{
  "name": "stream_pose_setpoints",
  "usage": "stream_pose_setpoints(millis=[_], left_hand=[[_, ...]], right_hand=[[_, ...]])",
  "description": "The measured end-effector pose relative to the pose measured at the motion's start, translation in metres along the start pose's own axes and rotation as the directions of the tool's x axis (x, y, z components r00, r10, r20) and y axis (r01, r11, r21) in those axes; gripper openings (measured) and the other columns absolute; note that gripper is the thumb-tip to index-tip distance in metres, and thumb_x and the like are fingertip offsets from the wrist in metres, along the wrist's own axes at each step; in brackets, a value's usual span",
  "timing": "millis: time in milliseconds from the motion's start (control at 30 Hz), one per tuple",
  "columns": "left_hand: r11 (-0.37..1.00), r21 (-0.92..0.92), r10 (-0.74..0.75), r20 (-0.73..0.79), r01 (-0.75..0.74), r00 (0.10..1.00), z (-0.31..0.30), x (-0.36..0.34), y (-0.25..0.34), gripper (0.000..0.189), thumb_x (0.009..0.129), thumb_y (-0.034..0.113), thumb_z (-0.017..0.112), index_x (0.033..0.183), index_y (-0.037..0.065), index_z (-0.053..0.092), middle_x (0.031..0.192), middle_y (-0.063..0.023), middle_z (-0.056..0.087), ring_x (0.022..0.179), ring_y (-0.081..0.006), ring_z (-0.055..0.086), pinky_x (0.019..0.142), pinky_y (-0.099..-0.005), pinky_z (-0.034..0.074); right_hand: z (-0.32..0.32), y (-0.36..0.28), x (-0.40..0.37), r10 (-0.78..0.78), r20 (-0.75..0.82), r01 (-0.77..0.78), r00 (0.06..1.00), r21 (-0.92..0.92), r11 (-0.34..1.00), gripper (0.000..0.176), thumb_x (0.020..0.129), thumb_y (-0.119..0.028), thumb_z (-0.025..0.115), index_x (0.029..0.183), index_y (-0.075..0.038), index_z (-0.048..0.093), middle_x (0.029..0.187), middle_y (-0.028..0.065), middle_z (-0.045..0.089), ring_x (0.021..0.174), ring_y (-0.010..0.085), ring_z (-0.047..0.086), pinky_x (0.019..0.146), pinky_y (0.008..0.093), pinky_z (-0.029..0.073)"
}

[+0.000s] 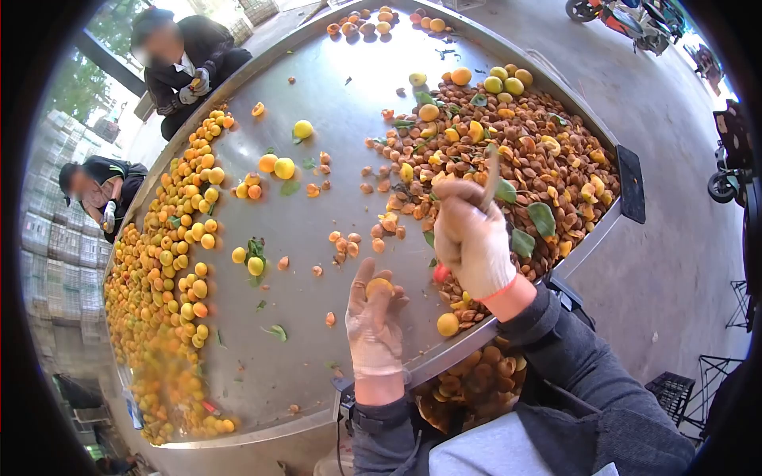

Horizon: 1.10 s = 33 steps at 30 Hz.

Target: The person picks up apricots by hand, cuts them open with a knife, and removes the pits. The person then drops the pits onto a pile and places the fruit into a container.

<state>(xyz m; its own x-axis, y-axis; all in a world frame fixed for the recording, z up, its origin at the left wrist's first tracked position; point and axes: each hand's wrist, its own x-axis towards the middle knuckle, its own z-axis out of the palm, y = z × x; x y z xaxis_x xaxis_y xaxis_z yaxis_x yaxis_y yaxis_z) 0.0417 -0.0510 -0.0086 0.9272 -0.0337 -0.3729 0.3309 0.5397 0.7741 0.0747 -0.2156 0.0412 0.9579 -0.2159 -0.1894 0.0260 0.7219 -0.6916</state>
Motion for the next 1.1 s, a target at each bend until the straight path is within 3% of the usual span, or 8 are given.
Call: stream_pose_setpoints(millis=[33,67,100,167,267,367,700,1100], left_hand=[[1.000,0.000,0.006,0.003,-0.006,1.000,0.001,0.001,0.002,0.046,0.092,0.016,0.062,0.134,0.006,0.048,0.108,-0.0091,0.060,0.084,-0.0168,0.061,0.075,-0.0306,0.053],[0.998,-0.056,0.000,0.001,0.000,1.000,0.002,0.001,0.004,0.047,0.092,0.016,0.064,0.134,0.004,0.048,0.110,-0.0092,0.060,0.085,-0.0170,0.062,0.076,-0.0302,0.054],[0.994,-0.112,-0.007,-0.002,0.007,1.000,0.003,0.001,0.005,0.049,0.091,0.015,0.065,0.135,0.002,0.047,0.112,-0.0093,0.060,0.085,-0.0173,0.064,0.077,-0.0298,0.055],[0.982,-0.189,-0.029,-0.003,0.028,1.000,0.007,0.000,0.008,0.045,0.094,0.015,0.060,0.134,0.001,0.047,0.114,-0.0101,0.060,0.091,-0.0203,0.063,0.080,-0.0315,0.054],[0.975,-0.217,-0.043,0.020,0.046,0.999,-0.004,0.002,0.003,0.042,0.096,0.015,0.055,0.134,-0.001,0.047,0.116,-0.0113,0.060,0.100,-0.0238,0.060,0.087,-0.0340,0.052],[0.996,-0.087,-0.008,0.032,0.011,0.999,-0.005,-0.004,0.005,0.042,0.097,0.016,0.055,0.133,-0.003,0.047,0.116,-0.0117,0.061,0.105,-0.0232,0.059,0.092,-0.0345,0.050],[0.991,0.031,0.126,0.025,-0.127,0.992,0.017,-0.022,0.009,0.028,0.089,-0.004,0.058,0.117,-0.006,0.061,0.113,-0.0130,0.065,0.089,-0.0201,0.066,0.080,-0.0268,0.054],[0.985,0.133,0.113,-0.050,-0.105,0.992,0.010,-0.024,-0.010,0.035,0.092,-0.002,0.057,0.126,-0.008,0.054,0.118,-0.0152,0.063,0.103,-0.0222,0.064,0.091,-0.0314,0.053]], right_hand=[[0.005,-0.004,-0.007,-0.020,0.017,0.025,1.000,-0.375,0.927,0.015,0.093,-0.006,0.054,0.103,-0.007,0.064,0.070,-0.0022,0.053,0.051,0.0063,0.046,0.041,0.0214,0.034],[0.000,0.013,-0.002,-0.262,0.301,0.392,0.917,-0.556,0.733,0.016,0.090,-0.002,0.056,0.103,-0.005,0.066,0.084,0.0010,0.064,0.067,0.0104,0.059,0.056,0.0235,0.047],[-0.007,0.023,-0.007,-0.171,0.401,0.377,0.900,-0.521,0.766,0.016,0.090,-0.002,0.059,0.105,-0.004,0.065,0.090,0.0038,0.067,0.079,0.0115,0.062,0.069,0.0257,0.051],[-0.002,0.015,-0.014,0.123,0.538,0.434,0.834,-0.777,0.455,0.018,0.090,-0.009,0.062,0.107,-0.008,0.066,0.098,0.0079,0.069,0.083,0.0164,0.067,0.072,0.0296,0.053],[-0.006,0.024,-0.017,0.222,0.596,0.592,0.772,-0.801,0.091,0.020,0.084,-0.020,0.066,0.102,-0.013,0.066,0.087,0.0140,0.067,0.078,0.0329,0.066,0.068,0.0383,0.053],[-0.007,0.019,-0.019,0.262,0.588,0.617,0.765,-0.787,-0.035,0.017,0.084,-0.021,0.064,0.098,-0.011,0.065,0.083,0.0129,0.067,0.076,0.0335,0.066,0.066,0.0409,0.052],[-0.010,0.022,-0.023,0.110,0.467,0.432,0.877,-0.868,0.245,0.025,0.084,-0.026,0.066,0.101,-0.008,0.064,0.085,0.0153,0.067,0.077,0.0369,0.065,0.067,0.0421,0.052],[-0.016,0.023,-0.035,0.125,0.553,0.567,0.824,-0.802,-0.189,0.013,0.083,-0.014,0.062,0.093,-0.007,0.059,0.083,0.0149,0.062,0.071,0.0334,0.067,0.060,0.0416,0.054]])
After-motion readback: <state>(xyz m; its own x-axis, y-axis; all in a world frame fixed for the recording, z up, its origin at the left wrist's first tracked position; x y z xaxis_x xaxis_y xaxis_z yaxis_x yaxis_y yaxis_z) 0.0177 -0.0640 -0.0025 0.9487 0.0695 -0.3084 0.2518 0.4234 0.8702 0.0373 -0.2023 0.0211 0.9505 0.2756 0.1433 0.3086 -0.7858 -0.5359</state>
